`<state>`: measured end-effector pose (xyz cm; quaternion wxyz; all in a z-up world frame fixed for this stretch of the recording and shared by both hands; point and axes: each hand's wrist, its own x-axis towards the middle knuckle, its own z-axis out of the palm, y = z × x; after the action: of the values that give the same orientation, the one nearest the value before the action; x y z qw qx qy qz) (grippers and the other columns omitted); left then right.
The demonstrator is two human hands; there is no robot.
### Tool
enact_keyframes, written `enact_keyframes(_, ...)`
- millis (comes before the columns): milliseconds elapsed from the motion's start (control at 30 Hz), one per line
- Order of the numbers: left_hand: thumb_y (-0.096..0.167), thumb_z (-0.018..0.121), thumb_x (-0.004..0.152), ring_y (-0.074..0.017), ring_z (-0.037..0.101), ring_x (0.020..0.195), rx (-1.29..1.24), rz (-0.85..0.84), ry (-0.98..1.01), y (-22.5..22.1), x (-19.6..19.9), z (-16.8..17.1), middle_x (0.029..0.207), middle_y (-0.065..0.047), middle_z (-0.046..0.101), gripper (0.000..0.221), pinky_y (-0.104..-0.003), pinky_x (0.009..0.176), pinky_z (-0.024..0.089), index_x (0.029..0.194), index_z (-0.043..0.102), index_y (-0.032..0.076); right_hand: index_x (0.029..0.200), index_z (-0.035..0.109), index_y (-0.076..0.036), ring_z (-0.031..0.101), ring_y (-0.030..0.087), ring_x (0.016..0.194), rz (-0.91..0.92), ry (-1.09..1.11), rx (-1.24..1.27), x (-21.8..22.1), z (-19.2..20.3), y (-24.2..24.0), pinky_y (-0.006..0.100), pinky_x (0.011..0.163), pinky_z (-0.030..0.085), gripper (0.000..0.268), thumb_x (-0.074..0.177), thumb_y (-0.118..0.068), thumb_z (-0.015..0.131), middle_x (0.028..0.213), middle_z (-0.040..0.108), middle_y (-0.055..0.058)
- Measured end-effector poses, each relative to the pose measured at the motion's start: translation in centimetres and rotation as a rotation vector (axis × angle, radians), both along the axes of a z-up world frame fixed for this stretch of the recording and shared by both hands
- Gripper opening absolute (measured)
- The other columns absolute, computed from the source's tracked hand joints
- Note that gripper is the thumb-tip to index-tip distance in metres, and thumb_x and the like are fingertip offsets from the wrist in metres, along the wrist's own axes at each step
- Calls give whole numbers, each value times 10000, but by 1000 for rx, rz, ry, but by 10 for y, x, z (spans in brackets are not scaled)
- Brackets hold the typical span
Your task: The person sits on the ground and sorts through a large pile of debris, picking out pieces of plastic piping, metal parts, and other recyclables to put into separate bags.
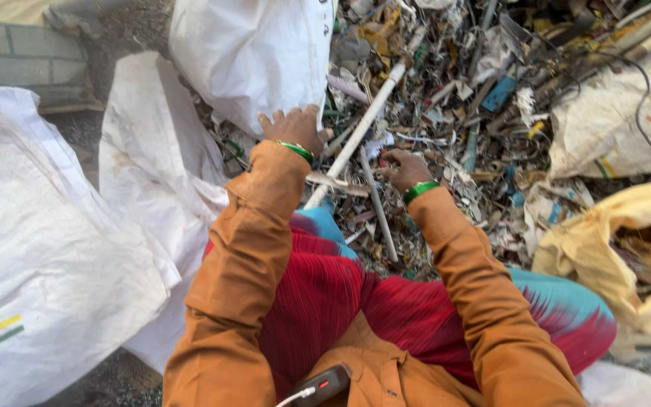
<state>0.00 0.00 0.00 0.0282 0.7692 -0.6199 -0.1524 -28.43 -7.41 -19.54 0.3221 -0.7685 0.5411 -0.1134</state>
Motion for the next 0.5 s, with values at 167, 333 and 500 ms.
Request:
enact_keyframes(167,506,683,904,-421,498,1355,48,37,-49,-28,-1,-7,1376,-118,625,568,-717,1160,205,1363,580,189,1251,710,-114,683,389,1122,53,3,-306,69,-49,-94,460,1050,522,371,884,-170,725,1180,740,188)
enact_keyframes(333,510,671,917,-434,486,1352,58,39,-60,-43,8,-21,1350,-129,632,562,-723,1153,198,1368,573,189,1216,636,-105,626,376,1155,56,371,-320,143,-35,-158,468,985,507,459,789,-235,742,1131,729,159)
enact_keyframes(500,483,686,896,-425,480,1347,150,75,-45,-59,19,-34,1335,-113,631,541,-726,1144,189,1344,578,199,1233,626,-184,650,338,1075,-67,494,-345,180,-24,-166,503,955,472,287,955,-248,594,1082,727,165)
